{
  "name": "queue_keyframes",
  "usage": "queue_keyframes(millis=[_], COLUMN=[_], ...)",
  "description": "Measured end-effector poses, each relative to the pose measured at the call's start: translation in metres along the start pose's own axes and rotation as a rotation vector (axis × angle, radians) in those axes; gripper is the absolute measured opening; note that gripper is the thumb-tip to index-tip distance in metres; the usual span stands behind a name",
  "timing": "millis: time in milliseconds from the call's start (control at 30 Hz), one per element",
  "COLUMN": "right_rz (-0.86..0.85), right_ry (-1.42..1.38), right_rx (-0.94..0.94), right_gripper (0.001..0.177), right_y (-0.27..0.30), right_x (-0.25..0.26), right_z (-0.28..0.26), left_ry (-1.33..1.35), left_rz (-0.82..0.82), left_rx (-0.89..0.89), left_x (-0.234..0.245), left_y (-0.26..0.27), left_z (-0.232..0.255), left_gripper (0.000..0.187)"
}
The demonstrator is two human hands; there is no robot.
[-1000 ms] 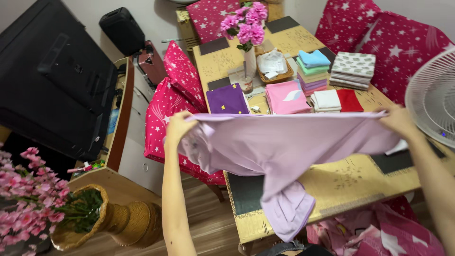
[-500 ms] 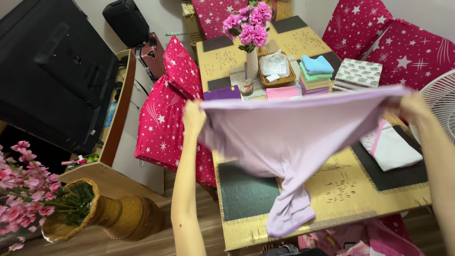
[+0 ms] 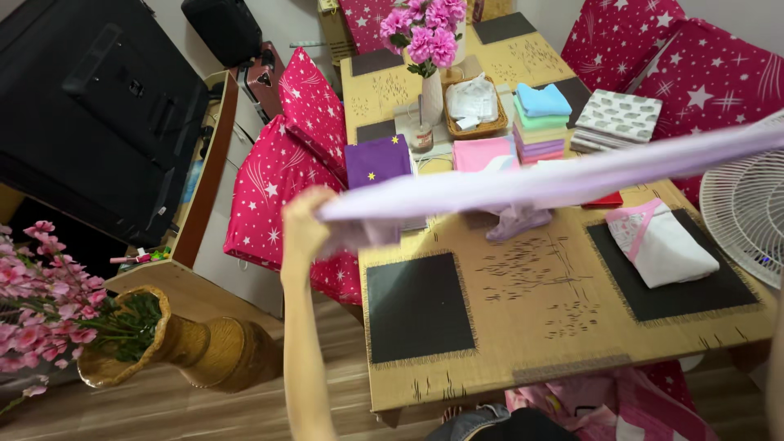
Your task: The person folds several pieces of bedding, including a patterned sheet, a white towel with pink trim, and a purple towel, on a dining table. Each item is smoothed, folded into a compact rectangle, and stacked with other folded linens.
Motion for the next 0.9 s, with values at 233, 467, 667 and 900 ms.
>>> queue_keyframes(millis=[233, 467, 667, 900], right_rz=[-0.138, 0.212, 0.315, 0.317], right_ry=[0.300, -0.305, -0.605, -0.422], right_rx=[-0.331, -0.939, -1.118, -0.831], right_gripper=[0.043, 0.039, 0.029, 0.031], right_y=[0.153, 0.267, 0.281, 0.244], right_x=[0.069, 0.094, 0.112, 0.080], right_z=[0.104, 0.269, 0.298, 0.176], left_ry=[0.229, -0.410, -0.454, 0.150], left_rz=[-0.837, -0.235, 0.179, 0.214], left_rx=[0.580, 0.506, 1.146, 1.272], left_x=[-0.134, -0.153, -0.145, -0.158], left_y=[0.240, 0.386, 0.427, 0.427], left_z=[-0.029, -0.027, -0.038, -0.063], left_gripper=[0.040, 0.036, 0.054, 0.055])
Point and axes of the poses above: each hand's wrist, its own y-axis away from the middle knuckle, its own x-axis out of the back of the hand, z = x × y, the point moved 5 cm from there along -y, towards the middle knuckle, and after that the axes turned 4 degrees about -y, right-handed, at the moved point
